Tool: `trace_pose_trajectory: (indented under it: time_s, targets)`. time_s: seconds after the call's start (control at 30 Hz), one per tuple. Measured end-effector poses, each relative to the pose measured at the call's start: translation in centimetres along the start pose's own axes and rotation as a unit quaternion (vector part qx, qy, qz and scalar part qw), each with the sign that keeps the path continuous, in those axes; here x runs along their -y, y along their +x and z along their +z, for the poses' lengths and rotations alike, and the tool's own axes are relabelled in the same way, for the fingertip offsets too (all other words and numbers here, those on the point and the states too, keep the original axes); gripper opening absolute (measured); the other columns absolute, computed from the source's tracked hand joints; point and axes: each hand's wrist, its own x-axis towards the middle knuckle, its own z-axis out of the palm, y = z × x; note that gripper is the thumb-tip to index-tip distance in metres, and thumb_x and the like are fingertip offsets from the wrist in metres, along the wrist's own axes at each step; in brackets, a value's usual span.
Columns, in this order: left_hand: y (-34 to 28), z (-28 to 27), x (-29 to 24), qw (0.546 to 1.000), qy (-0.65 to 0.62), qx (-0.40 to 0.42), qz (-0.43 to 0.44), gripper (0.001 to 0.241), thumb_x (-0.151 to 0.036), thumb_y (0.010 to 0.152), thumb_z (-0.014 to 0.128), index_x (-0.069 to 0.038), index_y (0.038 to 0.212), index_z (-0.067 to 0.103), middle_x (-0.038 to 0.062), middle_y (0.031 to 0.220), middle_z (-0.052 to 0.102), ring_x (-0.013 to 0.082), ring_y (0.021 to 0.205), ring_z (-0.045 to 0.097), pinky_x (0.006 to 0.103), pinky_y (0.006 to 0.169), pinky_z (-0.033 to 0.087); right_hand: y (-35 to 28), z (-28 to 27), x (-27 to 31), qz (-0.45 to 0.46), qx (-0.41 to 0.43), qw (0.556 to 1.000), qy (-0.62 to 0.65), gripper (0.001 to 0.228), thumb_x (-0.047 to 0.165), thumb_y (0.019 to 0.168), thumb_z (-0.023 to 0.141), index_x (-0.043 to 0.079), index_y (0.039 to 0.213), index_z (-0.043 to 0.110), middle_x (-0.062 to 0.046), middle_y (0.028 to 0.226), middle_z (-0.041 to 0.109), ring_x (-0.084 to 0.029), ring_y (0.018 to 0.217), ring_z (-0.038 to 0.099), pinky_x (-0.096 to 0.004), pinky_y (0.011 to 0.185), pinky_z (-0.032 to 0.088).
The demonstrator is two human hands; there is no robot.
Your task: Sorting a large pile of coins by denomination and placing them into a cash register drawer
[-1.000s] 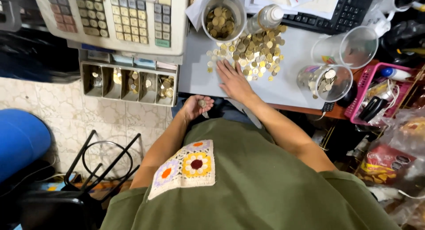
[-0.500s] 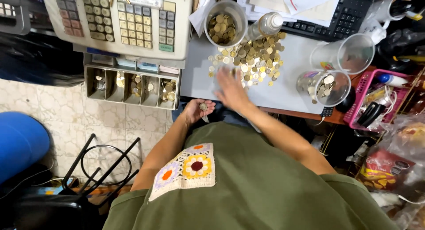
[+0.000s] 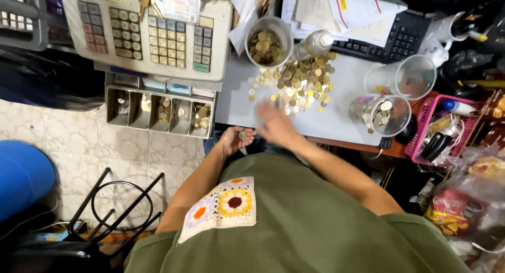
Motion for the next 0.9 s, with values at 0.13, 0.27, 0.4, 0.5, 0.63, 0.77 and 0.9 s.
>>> trace_pose_trajectory:
  time_s: [0.13,0.27,0.4,0.5,0.63,0.77,0.9]
  targets:
    - [1.1,-1.4,1.3,1.000,0.013,-0.008,-0.007,0.037,-0.026,0.097,0.047,-0.001,0.114,0.068,0.018,0.106,0.076,0.0269,0.085,0.078,0.0379,0.077,0.068,-1.0,1.0,1.6,-0.108,0.013,0.989,0.096,0.069,0.055,0.096,0.064,0.013,0.150,0.051,-0.016,0.154,0.051,-0.039,0.148,0.039,-0.079,0.113,0.012]
    - [-1.2,0.4,0.3,0.999,0.031,-0.012,0.005,0.036,-0.024,0.097,0.046,-0.001,0.111,0.069,0.019,0.105,0.076,0.0237,0.079,0.076,0.0323,0.070,0.067,4.0,-0.9,-0.6,-0.022,-0.045,0.994,0.101,0.071,0.050,0.101,0.058,0.003,0.153,0.047,-0.022,0.164,0.034,-0.039,0.152,0.030,-0.067,0.122,0.014]
    - [-1.3,0.4,-0.2,1.000,0.028,-0.011,-0.004,0.035,-0.024,0.096,0.047,0.000,0.110,0.069,0.021,0.104,0.077,0.0247,0.077,0.077,0.0337,0.069,0.067,3.2,0.0,-2.9,-0.036,-0.058,0.995,0.066,0.071,0.039,0.097,0.066,-0.001,0.152,0.045,-0.025,0.162,0.036,-0.041,0.149,0.037,-0.065,0.122,0.017]
    - [-1.7,0.9,0.1,1.000,0.008,-0.014,-0.009,0.037,-0.022,0.096,0.047,0.003,0.113,0.068,0.023,0.107,0.075,0.0278,0.082,0.077,0.0368,0.074,0.068,1.0,1.5,-2.4,-0.059,-0.046,0.995,0.064,0.066,0.036,0.094,0.067,-0.002,0.145,0.052,-0.023,0.158,0.044,-0.038,0.145,0.045,-0.060,0.124,0.019]
    - [0.5,-0.4,0.8,1.000,-0.014,-0.008,-0.008,0.038,-0.023,0.097,0.049,0.004,0.117,0.067,0.023,0.109,0.073,0.0327,0.087,0.076,0.0417,0.080,0.068,-2.2,3.8,0.3,-0.130,-0.003,0.985,0.110,0.061,0.031,0.088,0.069,0.004,0.141,0.058,-0.019,0.144,0.058,-0.035,0.138,0.053,-0.064,0.122,0.020]
    - [2.5,-2.2,2.1,0.999,0.002,-0.025,-0.019,0.043,-0.027,0.093,0.052,0.004,0.117,0.070,0.022,0.103,0.074,0.0295,0.081,0.077,0.0368,0.074,0.069,0.2,1.1,1.3,-0.107,-0.073,0.977,0.170,0.055,0.035,0.090,0.072,0.003,0.134,0.062,-0.025,0.130,0.064,-0.045,0.129,0.058,-0.064,0.118,0.028]
    - [0.5,-0.9,1.3,0.999,0.025,-0.013,-0.024,0.036,-0.028,0.095,0.049,-0.002,0.107,0.070,0.017,0.094,0.076,0.0236,0.072,0.075,0.0304,0.062,0.066,3.1,0.9,-4.1,0.009,-0.124,0.992,0.010,0.048,0.032,0.094,0.070,0.001,0.129,0.068,-0.025,0.135,0.064,-0.040,0.134,0.055,-0.063,0.116,0.029]
